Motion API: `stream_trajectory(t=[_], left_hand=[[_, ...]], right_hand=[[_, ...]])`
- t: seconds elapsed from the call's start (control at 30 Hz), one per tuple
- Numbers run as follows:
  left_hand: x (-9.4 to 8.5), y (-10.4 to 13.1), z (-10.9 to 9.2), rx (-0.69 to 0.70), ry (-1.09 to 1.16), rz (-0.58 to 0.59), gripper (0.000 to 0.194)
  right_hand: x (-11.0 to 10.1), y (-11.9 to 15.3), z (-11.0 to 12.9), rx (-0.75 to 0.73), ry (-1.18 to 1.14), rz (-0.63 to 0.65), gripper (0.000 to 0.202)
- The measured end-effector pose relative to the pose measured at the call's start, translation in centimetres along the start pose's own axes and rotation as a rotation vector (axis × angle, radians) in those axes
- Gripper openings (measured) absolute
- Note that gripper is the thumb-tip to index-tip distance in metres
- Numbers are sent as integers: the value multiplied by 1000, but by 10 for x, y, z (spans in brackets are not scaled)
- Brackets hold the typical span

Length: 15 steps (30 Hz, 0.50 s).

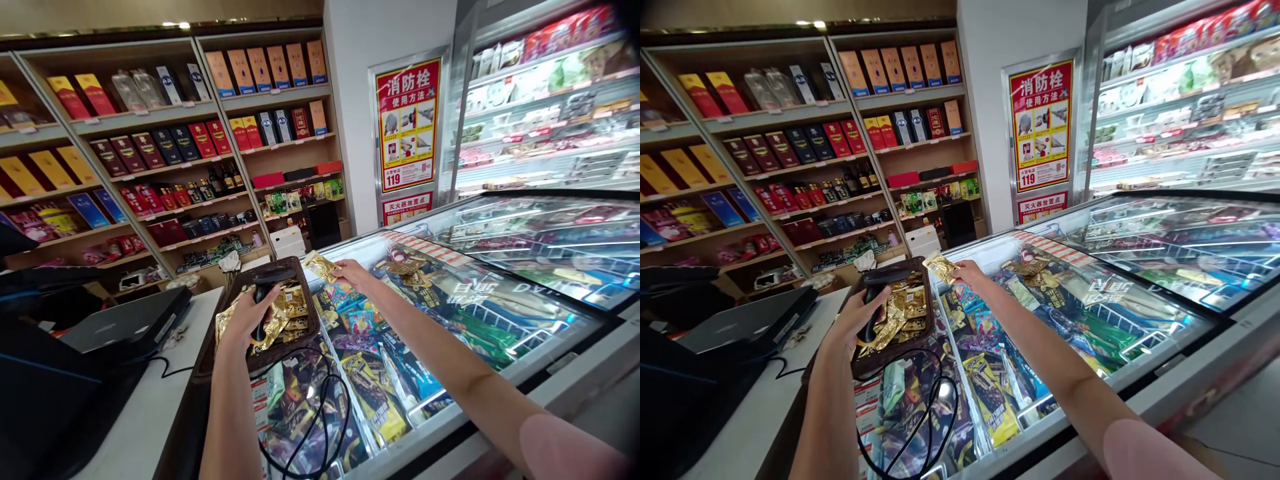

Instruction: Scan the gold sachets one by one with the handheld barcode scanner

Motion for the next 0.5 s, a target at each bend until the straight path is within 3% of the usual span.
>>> stream_trajectory(t=[0.2, 0.37, 0.43, 0.5], left_hand=[[32, 3, -10, 16, -63, 61, 50], [38, 4, -15, 42, -96, 81, 49], [32, 2, -13, 49, -90, 80, 50], [19, 0, -9, 27, -90, 60, 52]], right_hand=[[-12, 13, 5, -33, 36, -28, 27], [-21, 12, 2, -26, 35, -61, 26], [-41, 7, 5, -35, 140, -160, 27], [-74, 5, 10, -36, 288, -314, 27]])
Point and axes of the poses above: each hand's wrist, its own y-axis away from the middle knuckle, its own x-axis out of the palm, z = x × y, the point moved 8 cm from there along -y, towards the middle knuckle, and after that the axes turned 5 degrees about -x, right-handed, at the moved point
